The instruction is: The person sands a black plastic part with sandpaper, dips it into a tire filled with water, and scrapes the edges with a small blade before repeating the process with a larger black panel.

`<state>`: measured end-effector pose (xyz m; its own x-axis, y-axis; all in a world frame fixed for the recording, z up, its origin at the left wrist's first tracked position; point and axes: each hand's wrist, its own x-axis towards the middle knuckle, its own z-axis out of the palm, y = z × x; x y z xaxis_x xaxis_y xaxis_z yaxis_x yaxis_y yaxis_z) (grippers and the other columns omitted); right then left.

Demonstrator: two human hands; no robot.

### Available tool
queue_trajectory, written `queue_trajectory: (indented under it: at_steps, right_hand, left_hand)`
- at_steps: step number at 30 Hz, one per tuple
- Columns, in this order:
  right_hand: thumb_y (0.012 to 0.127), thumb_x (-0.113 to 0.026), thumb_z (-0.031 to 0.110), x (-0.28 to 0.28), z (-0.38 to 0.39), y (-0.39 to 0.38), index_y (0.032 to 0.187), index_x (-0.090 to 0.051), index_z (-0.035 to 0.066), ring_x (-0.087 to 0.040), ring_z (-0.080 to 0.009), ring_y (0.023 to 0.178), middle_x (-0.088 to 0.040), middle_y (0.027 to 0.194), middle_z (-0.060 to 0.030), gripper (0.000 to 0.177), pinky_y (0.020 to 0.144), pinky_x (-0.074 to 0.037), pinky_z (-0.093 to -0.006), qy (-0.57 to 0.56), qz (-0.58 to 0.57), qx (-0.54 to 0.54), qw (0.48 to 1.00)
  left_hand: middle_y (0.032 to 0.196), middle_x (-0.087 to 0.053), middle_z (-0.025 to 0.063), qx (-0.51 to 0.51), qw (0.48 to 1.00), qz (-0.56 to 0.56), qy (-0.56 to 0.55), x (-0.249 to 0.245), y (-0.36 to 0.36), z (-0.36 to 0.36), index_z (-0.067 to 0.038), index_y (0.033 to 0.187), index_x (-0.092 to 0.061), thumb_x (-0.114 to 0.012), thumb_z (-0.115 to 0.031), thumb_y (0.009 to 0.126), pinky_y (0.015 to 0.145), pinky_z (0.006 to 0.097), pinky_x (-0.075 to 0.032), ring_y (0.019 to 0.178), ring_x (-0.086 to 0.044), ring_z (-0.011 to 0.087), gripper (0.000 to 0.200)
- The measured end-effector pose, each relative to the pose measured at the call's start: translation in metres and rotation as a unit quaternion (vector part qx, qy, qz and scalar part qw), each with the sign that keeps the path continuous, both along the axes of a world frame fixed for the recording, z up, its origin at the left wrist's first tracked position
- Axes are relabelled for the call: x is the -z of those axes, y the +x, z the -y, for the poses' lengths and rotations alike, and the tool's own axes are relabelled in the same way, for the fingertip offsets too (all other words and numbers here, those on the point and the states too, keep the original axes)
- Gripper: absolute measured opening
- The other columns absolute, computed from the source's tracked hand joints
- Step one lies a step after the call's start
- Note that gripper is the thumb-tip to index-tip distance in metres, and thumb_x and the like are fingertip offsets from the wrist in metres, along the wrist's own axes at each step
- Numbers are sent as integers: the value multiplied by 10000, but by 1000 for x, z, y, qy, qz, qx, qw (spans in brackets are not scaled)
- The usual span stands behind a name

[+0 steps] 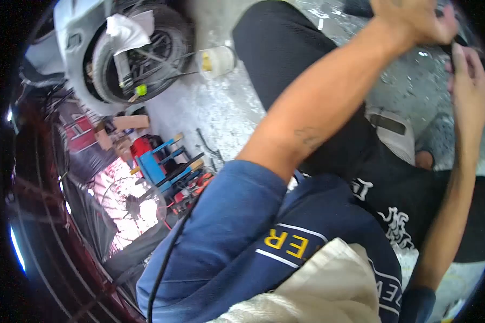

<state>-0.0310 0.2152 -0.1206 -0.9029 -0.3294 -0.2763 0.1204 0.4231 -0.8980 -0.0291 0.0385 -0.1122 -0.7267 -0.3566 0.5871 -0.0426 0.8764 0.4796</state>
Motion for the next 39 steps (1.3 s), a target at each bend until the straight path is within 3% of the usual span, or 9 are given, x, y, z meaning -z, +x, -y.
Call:
queue_trajectory:
  at_steps: [3, 8, 16, 21, 24, 25, 31, 33, 39]
  right_hand:
    - [1062, -585, 400, 5, -12, 19, 1122, -697, 92, -425, -5, 564, -595, 780, 51, 333, 479, -301, -190, -18, 23, 59, 998]
    - [1079, -557, 371, 33, -13, -8, 1177, -677, 82, -397, -6, 564, -558, 772, 57, 328, 478, -270, -194, 8, 40, -2, 999]
    - [1076, -530, 243, 47, -14, -7, 1276, -663, 93, -406, -26, 571, -556, 786, 48, 283, 514, -312, -214, 28, -51, -55, 997]
    - [1054, -594, 295, 29, 8, 11, 1261, -675, 54, -609, -138, 888, -680, 975, -53, 327, 852, -497, -299, 58, -190, -40, 979]
    - [1036, -630, 320, 28, 6, 2, 1159, -710, 59, -554, -80, 735, -631, 812, 9, 300, 697, -470, -256, 1, -118, -73, 990]
    - [960, -641, 147, -12, 22, 13, 897, -655, -10, -614, -161, 645, -639, 706, -99, 170, 603, -475, -355, 19, -159, 2, 987]
    - [919, -651, 134, -21, 14, 17, 1039, -690, 2, -679, -268, 720, -695, 838, -199, 182, 662, -505, -386, 30, -86, -2, 996]
    - [1025, -651, 297, -13, 3, 34, 1138, -722, 56, -553, -66, 680, -650, 785, 2, 275, 642, -468, -256, -16, 6, 12, 1000]
    - [1009, -673, 229, -9, 4, 38, 1146, -728, 12, -593, -60, 703, -677, 795, -14, 263, 626, -474, -249, -11, -61, 28, 998]
  left_hand:
    - [546, -641, 129, -1, 996, 83, -27, 15, 6, -6, -57, 628, -741, -734, -363, 625, 560, 356, -510, 511, -632, 236, 306]
    - [384, -497, 114, -50, 995, -63, -63, 29, -2, -11, -88, 445, -652, -689, -376, 526, 365, 419, -338, 314, -458, 318, 301]
    - [682, -720, 124, 213, 954, 209, -8, 0, 29, 17, -87, 783, -795, -716, -838, 606, 675, 410, -589, 700, -733, 324, 776]
    - [828, -765, 118, 264, 893, 334, 144, -13, 43, 40, -120, 956, -815, -738, -854, 576, 794, 484, -596, 844, -742, 369, 830]
    - [966, -720, 272, 312, 847, 429, 36, -49, 37, 35, 37, 967, -708, -878, -689, 587, 821, 525, -556, 933, -697, 460, 837]
    - [1034, -711, 278, 290, 859, 422, -8, -45, 41, 27, 16, 962, -720, -898, -617, 599, 847, 528, -550, 975, -687, 464, 752]
    - [1302, -601, 362, 234, 934, 269, -8, -24, 61, 24, -24, 982, -735, -832, -223, 628, 1010, 502, -517, 1177, -602, 510, 417]
    - [1338, -564, 388, 233, 909, 343, 36, -28, 55, 23, -20, 974, -730, -834, -224, 624, 1008, 499, -520, 1166, -603, 521, 418]
    - [1393, -491, 433, 259, 904, 341, 19, -9, 58, 27, 0, 894, -693, -817, -199, 622, 1111, 458, -466, 1305, -512, 548, 359]
